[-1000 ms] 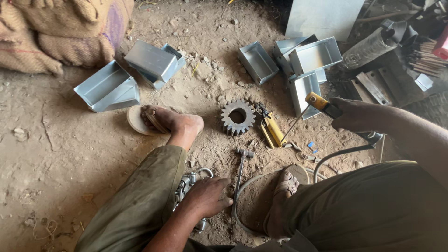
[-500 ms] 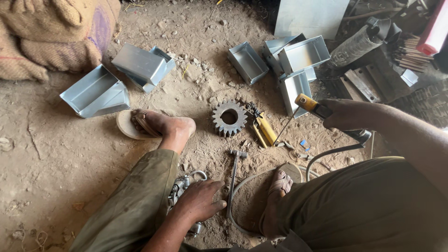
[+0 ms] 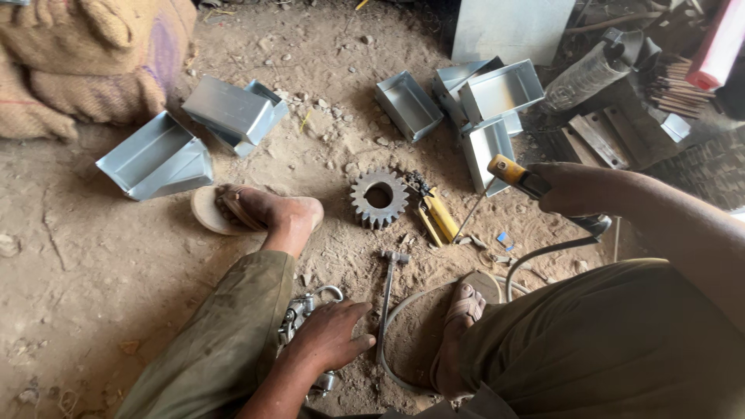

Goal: The person sits on the ground and welds rectangular metal boxes using a handheld welding torch. They pick up individual boxes, position them on a gear-like metal piece, and apply welds to the seams, creating bright sparks. The person handles the boxes one at a time, moving finished units aside.

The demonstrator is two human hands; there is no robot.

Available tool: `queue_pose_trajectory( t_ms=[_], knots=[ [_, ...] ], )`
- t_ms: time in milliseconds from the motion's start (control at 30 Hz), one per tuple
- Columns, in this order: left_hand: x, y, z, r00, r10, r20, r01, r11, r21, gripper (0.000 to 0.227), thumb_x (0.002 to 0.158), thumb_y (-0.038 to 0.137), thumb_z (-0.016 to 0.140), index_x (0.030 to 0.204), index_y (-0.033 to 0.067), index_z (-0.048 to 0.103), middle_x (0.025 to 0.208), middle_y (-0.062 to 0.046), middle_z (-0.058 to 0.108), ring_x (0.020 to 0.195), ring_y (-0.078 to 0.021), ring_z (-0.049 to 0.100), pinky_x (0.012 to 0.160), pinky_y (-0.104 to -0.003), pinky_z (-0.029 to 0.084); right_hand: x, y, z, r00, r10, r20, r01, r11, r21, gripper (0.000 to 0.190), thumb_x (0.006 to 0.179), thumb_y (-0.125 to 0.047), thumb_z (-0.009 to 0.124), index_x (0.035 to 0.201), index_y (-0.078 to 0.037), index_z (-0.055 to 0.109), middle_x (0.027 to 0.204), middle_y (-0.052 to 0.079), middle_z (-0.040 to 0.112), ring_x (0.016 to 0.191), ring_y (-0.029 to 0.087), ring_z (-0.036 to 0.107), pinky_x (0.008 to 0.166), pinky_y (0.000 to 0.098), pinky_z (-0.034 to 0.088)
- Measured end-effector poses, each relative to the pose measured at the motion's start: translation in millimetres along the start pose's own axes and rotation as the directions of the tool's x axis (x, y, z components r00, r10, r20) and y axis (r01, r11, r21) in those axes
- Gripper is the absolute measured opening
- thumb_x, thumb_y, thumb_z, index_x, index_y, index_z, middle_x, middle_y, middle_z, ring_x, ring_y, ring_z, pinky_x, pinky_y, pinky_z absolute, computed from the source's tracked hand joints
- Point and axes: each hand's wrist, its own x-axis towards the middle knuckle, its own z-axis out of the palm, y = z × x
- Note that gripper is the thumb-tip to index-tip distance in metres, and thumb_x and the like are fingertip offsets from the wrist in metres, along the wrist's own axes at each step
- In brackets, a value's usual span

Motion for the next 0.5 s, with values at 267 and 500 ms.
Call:
queue_pose_trajectory(
  t_ms=[267,500],
  knots=[
    [8.8,-8.0,10.8,0.994,0.071,-0.082,-0.072,0.997,-0.018,0.071,0.093,0.047,0.065,0.152,0.0146,0.041,0.156,-0.011,0.044,0.144,-0.0312,0.042,0.12,-0.048,0.027,7.8,9.8,0.9,1.0,0.001,-0.024,-0.001,1.0,0.028,0.07,0.081,-0.012,0.07,0.146,-0.019,0.043,0.096,0.013,0.067,0.083,0.026,0.069,0.077,0.0452,0.057],
    [13.0,-21.9,19.6,0.969,0.139,-0.206,-0.15,0.988,-0.039,0.07,0.083,0.044,0.073,0.142,0.0123,0.053,0.143,-0.015,0.056,0.133,-0.0352,0.052,0.112,-0.045,0.04,21.9,27.0,5.9,0.995,-0.097,-0.017,0.097,0.995,-0.013,0.053,0.077,-0.007,0.062,0.129,-0.008,0.055,0.091,0.012,0.068,0.078,0.022,0.063,0.067,0.0431,0.054]
  ],
)
